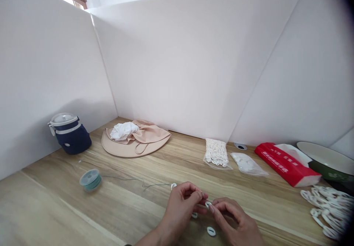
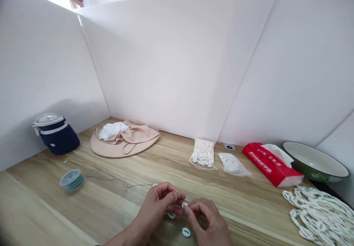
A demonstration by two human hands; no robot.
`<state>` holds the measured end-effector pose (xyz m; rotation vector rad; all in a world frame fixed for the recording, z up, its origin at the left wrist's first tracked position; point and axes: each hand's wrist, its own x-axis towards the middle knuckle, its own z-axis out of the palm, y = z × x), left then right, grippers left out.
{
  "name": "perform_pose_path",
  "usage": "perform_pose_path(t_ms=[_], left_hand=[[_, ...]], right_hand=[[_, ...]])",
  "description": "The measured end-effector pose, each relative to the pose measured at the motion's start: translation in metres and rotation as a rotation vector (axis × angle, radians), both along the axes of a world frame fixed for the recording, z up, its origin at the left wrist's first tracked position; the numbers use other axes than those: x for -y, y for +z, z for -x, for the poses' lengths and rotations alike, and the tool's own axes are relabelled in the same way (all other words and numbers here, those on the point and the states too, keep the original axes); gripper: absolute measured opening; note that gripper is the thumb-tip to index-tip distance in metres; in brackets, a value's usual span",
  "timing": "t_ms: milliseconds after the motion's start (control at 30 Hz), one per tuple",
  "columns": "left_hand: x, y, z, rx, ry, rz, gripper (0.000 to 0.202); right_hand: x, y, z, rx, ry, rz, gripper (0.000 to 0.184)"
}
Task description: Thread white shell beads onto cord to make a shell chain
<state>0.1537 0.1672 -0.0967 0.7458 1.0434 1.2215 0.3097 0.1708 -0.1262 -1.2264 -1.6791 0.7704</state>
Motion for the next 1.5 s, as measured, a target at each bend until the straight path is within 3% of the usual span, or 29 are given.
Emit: perform_pose_path(t_ms=[200,400,600,767,900,1000,1133,1200,1333,1500], left_hand=[[0.0,0.001,-0.001,0.03,0.006,0.019,0.025],[0.002,-0.003,-0.006,-0.168,-0.011,-0.043,0.018],[0.007,0.0,-0.008,-0.257,-0.059,-0.055,0.019],[0.006,0.0,-0.009,0.04,-0.093,-0.013,0.024],[0.006,0.0,-0.009,0.122,-0.116,-0.031,0.02],[0.009,0.003,-0.008,-0.047,-0.1,-0.12,0.017],[0.015,0.006,-0.005,-0.501,-0.084,-0.432,0.023],[0.017,0.005,-0.004,-0.629,-0.112,-0.552,0.029],[0.017,0.001,-0.004,-0.723,-0.117,-0.59,0.023],[0.016,0.0,-0.004,-0.696,-0.1,-0.549,0.016]], right_hand=[[-0.002,0.007,-0.006,0.094,-0.025,-0.187,0.016],[0.003,0.006,0.0,0.108,0.007,-0.225,0.013],[0.007,0.009,0.005,-0.075,-0.038,-0.059,0.009],[0.008,0.022,0.009,-0.326,-0.112,0.307,0.021],[0.006,0.025,0.007,-0.495,-0.126,0.421,0.028],[0.003,0.023,0.002,-0.542,-0.131,0.442,0.029],[0.004,0.025,-0.001,-0.464,-0.145,0.416,0.029],[0.005,0.026,0.0,-0.421,-0.136,0.412,0.031],[0.006,0.025,0.001,-0.378,-0.058,0.402,0.029],[0.004,0.022,-0.001,-0.413,-0.041,0.392,0.025]])
